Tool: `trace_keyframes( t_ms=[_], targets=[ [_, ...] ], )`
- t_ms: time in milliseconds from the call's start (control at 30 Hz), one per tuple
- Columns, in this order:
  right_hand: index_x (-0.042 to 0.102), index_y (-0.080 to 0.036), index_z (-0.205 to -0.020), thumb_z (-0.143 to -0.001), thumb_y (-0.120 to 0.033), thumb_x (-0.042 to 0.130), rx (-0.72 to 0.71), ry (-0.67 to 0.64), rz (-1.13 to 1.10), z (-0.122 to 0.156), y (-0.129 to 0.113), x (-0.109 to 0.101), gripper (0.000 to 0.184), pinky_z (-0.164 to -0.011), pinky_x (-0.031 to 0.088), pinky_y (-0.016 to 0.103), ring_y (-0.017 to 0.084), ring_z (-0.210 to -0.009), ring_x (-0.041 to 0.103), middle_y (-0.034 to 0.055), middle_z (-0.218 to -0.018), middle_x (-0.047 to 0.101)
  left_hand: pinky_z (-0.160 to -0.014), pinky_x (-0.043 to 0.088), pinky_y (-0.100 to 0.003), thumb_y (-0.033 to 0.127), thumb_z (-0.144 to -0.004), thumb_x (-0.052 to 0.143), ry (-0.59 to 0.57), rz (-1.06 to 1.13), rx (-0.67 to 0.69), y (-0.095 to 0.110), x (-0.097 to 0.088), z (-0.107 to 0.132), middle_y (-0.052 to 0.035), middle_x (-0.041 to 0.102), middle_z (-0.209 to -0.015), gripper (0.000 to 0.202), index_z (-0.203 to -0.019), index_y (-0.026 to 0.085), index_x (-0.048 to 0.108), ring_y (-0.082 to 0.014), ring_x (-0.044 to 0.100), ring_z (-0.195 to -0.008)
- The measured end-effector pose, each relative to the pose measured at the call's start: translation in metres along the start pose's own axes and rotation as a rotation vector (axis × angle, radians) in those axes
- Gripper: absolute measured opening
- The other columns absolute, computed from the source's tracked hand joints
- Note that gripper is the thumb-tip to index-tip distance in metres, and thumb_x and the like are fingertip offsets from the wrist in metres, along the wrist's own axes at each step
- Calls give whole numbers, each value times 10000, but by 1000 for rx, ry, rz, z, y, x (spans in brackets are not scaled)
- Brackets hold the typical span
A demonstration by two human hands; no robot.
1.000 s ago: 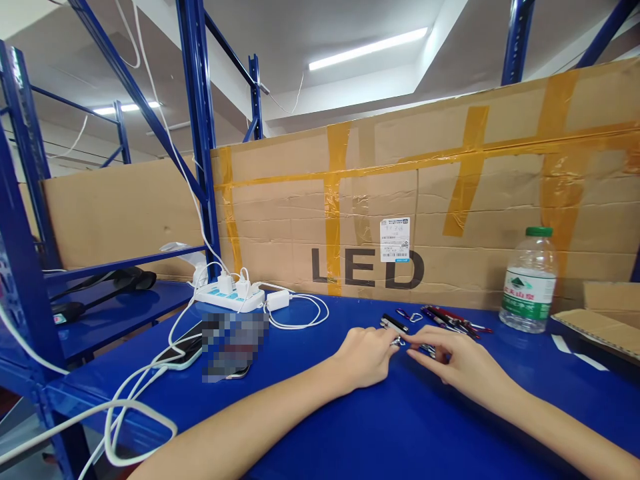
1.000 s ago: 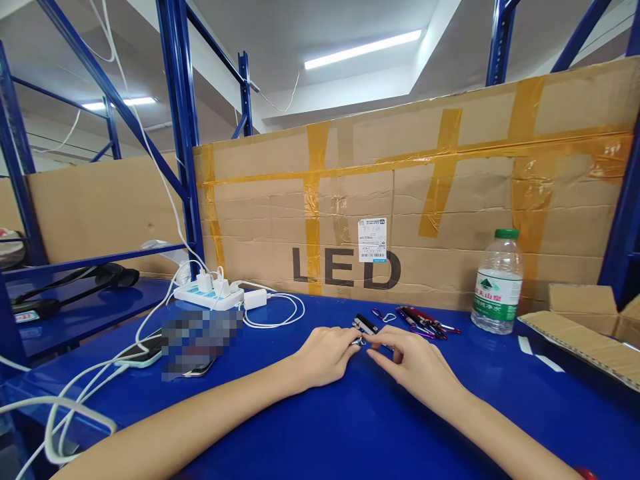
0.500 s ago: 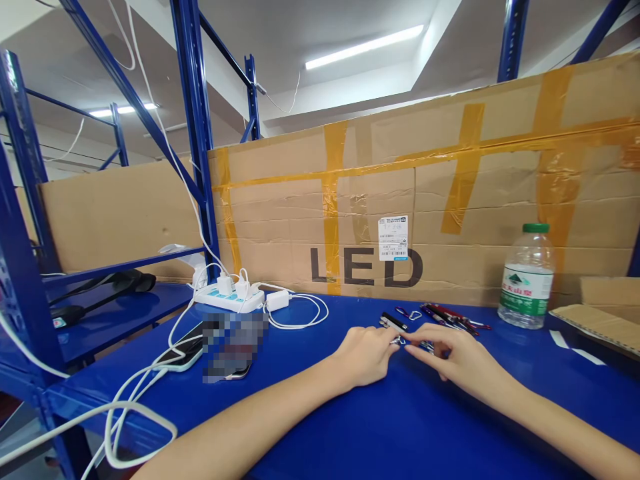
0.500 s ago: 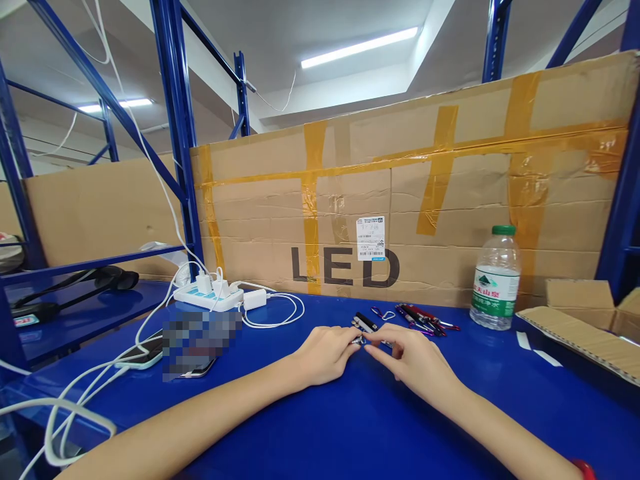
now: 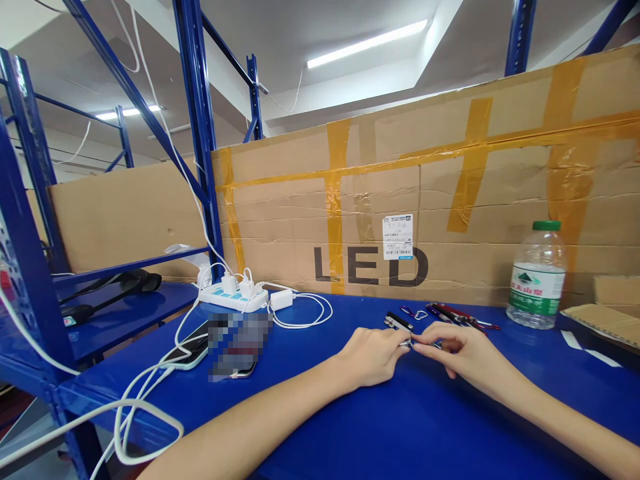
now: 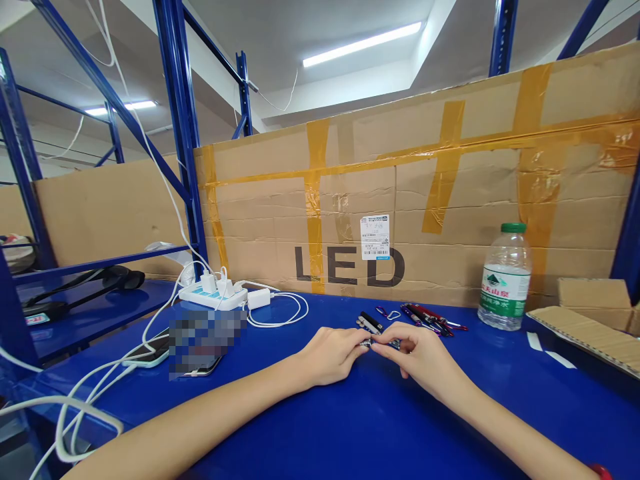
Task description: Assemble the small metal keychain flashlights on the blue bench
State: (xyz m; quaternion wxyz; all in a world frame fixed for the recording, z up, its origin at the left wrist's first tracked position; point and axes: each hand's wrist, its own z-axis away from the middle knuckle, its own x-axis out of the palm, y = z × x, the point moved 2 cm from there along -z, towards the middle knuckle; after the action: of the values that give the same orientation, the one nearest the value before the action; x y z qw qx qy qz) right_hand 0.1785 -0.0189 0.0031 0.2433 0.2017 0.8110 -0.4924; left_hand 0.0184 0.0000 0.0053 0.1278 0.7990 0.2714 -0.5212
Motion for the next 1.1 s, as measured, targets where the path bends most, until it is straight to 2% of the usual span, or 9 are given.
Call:
trace_keyframes(
  t_ms=[133, 333, 433, 800, 1100],
  targets=[
    [636, -160, -693, -658, -495, 572, -17, -8, -46, -1, 3, 0, 343, -359, 377, 207, 49, -379, 436, 39, -772, 574, -661, 466, -275, 268, -888, 280, -18, 40, -3, 0, -1, 1, -12, 613, -963, 205, -1040, 220, 409, -192, 593, -869],
    [628, -155, -633, -591, -543, 605, 7, 72, -79, 0, -5, -3, 391, -333, 358, 213, 46, -340, 420, 38, -714, 586, -766, 445, -268, 262, -898, 260, -30, 188, 22, 0, -4, 2, -41, 566, -1074, 244, -1112, 208, 364, -174, 553, -961],
    [632, -155, -615, -563, -575, 603, 10, 91, -128, -1, -6, -4, 423, -324, 364, 211, 40, -336, 408, 43, -716, 594, -771, 440, -260, 261, -900, 261, -25, 221, 30, 0, -4, 1, -53, 565, -1069, 239, -1098, 190, 375, -173, 551, -960],
    [582, -138, -543, -567, -444, 659, 28, -13, -227, 2, -1, 1, 316, -320, 362, 195, 29, -364, 411, 12, -705, 539, -686, 445, -237, 230, -889, 287, -25, 132, 78, 2, -1, 3, -36, 614, -886, 208, -958, 176, 476, -166, 595, -818],
    [535, -147, -565, -640, -426, 607, 28, -18, -132, 5, -2, 4, 298, -344, 346, 189, 34, -367, 403, -3, -656, 547, -754, 442, -235, 226, -877, 316, 70, 221, 90, 2, -1, 5, -37, 611, -954, 201, -986, 177, 477, -147, 579, -866]
  ],
)
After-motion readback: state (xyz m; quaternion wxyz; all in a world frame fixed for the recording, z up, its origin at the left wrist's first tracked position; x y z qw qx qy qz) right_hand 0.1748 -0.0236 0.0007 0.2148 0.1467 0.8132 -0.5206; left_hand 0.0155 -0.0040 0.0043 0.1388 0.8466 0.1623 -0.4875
